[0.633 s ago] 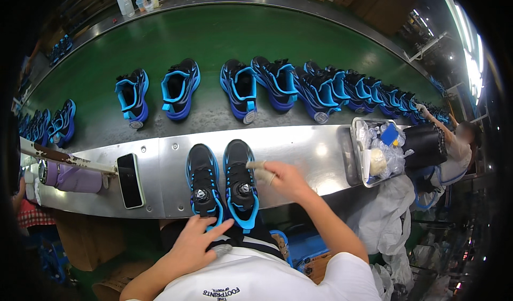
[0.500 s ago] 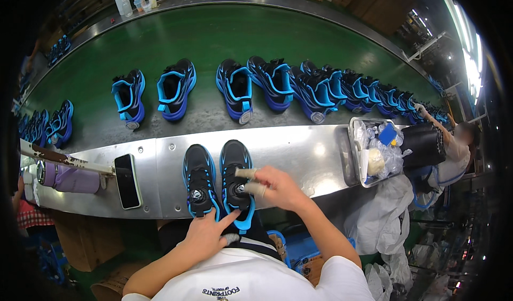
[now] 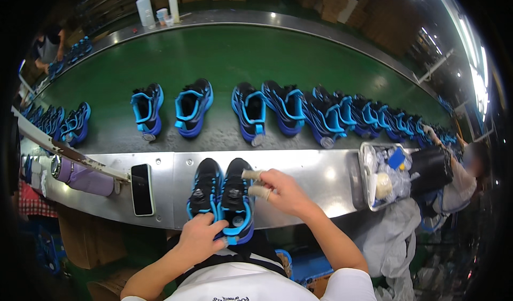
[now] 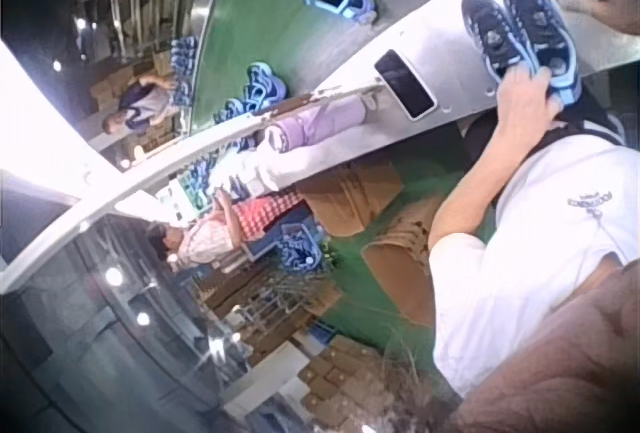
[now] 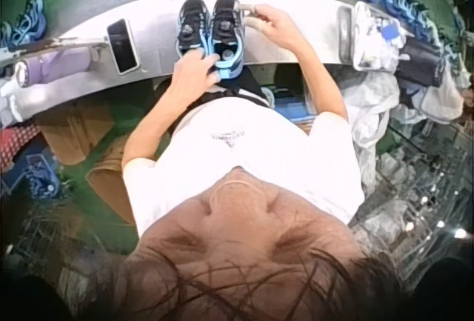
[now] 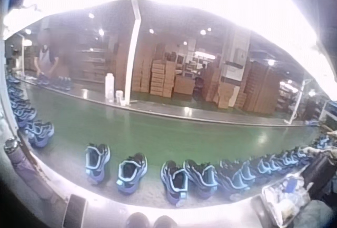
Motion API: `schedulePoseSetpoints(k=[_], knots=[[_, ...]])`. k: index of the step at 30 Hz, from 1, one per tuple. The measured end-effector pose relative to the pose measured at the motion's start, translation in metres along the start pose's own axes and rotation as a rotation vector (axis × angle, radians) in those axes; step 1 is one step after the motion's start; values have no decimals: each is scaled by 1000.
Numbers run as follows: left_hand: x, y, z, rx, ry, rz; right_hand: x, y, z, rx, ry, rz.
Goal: The person wipes the exterior surfaces of multiple blue and black sneakers using a small white cloth, handling each shoe one at a time and then placing them back on the workbench.
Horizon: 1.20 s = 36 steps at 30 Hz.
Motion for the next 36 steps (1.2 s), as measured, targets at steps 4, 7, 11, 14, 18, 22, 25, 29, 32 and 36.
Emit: schedulePoseSetpoints(k=[4, 7, 11, 14, 18, 22, 25, 29, 32, 36], knots=[[29, 22, 24, -151, 134, 207, -60, 4, 82, 155, 88, -24], [26, 30, 24, -152, 119, 74, -144, -33, 127, 362, 267, -127], [5, 44, 20, -150, 143, 57, -258, -107, 161, 548, 209, -274], [-2, 48, 25, 4, 299, 195, -299, -162, 184, 635, 210, -303], [-18, 51, 35, 72, 356, 298, -352, -183, 194, 803, 203, -163], [-20, 93, 30, 121, 348, 229, -372, -150, 169, 737, 301, -199], [-29, 119, 36, 110, 230, 92, -325, -69, 116, 695, 266, -155], [-73, 157, 79, -77, 127, -21, -287, 58, 26, 810, 55, -301], [-116, 176, 143, -257, -2, -194, -280, 102, -7, 851, -46, -364], [-169, 181, 263, -343, 228, -286, -283, 106, -16, 644, -86, -319]])
Point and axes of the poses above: each hand's wrist, its own x-axis away from the middle knuckle, its own y-axis out of the back of the hand, z = x × y, the point moved 2 cm from there along -x, towards the middle knuckle, and after that the axes turned 10 degrees about -y, right-handed, at the moved point
